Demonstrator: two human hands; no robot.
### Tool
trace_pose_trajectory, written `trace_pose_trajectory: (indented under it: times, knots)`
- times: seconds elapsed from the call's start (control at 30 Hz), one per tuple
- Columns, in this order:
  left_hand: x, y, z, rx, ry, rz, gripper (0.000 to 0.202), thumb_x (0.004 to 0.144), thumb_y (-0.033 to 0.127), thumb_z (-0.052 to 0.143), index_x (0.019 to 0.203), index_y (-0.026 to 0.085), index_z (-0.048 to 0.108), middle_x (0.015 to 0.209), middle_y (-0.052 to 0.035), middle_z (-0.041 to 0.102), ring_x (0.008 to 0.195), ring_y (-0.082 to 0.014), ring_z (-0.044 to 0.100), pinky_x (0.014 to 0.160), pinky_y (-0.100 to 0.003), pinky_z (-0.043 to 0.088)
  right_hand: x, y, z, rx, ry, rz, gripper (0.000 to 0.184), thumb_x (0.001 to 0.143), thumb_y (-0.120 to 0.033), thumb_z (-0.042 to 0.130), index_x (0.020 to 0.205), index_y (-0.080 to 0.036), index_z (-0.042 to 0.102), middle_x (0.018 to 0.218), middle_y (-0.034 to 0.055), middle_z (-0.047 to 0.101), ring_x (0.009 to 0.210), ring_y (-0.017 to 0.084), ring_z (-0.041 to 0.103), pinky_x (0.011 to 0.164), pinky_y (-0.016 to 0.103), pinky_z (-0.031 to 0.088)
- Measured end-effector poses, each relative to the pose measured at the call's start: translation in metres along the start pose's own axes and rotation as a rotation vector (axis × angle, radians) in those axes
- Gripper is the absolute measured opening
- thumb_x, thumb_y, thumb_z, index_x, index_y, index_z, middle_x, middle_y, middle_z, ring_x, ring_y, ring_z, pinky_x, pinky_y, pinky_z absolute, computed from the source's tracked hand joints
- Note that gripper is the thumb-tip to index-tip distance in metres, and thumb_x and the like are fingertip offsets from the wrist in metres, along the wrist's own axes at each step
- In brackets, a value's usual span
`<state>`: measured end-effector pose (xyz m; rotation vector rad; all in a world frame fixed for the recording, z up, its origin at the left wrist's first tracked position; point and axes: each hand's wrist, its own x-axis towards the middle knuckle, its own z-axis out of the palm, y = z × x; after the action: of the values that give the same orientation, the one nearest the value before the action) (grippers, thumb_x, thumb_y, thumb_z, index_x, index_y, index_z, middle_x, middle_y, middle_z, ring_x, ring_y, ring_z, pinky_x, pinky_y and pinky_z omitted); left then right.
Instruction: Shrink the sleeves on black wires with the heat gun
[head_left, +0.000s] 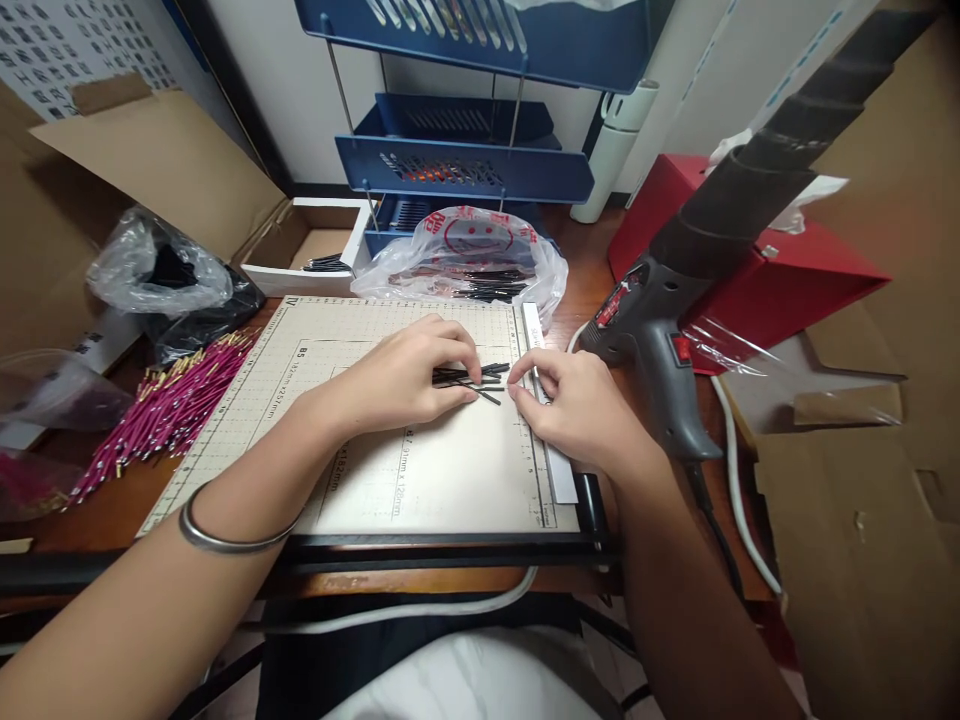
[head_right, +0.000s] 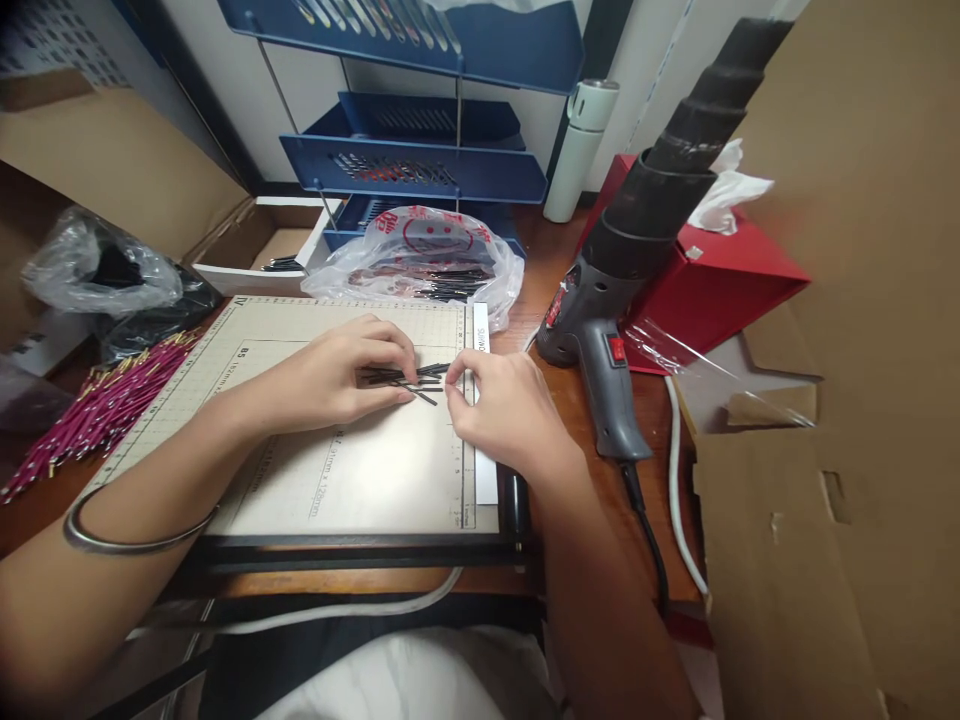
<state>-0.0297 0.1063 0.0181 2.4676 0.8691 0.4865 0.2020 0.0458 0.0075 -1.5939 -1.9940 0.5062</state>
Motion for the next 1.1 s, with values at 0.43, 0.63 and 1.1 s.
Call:
trace_pose_trajectory:
  times: [0.43, 0.63, 1.1]
  knots:
    - [0.000, 0.003, 0.005, 0.018, 0.013, 0.009, 0.016, 0.095, 0.030, 0.065, 0.088, 0.022, 0.076, 0.110, -0.0064, 0.077, 0.110, -0.0258, 0.067, 0.101, -0.040, 0.049, 0.001, 0.001, -0.002, 0.008, -0.044, -0.014, 0.018, 0.086, -0.025, 0.069, 0.089, -0.019, 0.086, 0.053, -0.0057, 0.042, 0.057, 0.012, 0.036, 0.066, 0.031, 0.029]
    - [-0.001, 0.007, 0.003, 0.031, 0.040, 0.007, 0.016, 0.096, 0.028, 0.064, 0.094, 0.021, 0.079, 0.111, -0.0069, 0.076, 0.110, -0.0256, 0.068, 0.101, -0.040, 0.050, 0.000, 0.002, -0.005, -0.035, 0.000, -0.020, 0.019, 0.084, -0.022, 0.065, 0.086, -0.018, 0.084, 0.054, -0.0049, 0.044, 0.054, 0.012, 0.036, 0.065, 0.031, 0.029]
    - [-0.059, 0.069, 0.049, 0.441, 0.212, -0.193, 0.054, 0.110, 0.053, 0.050, 0.150, 0.020, 0.066, 0.155, -0.0155, 0.068, 0.145, -0.0390, 0.060, 0.127, -0.063, 0.038, 0.001, 0.004, 0.003, 0.068, -0.040, -0.055, 0.017, 0.087, -0.031, 0.075, 0.094, -0.020, 0.087, 0.051, -0.0081, 0.040, 0.052, 0.010, 0.031, 0.063, 0.030, 0.028]
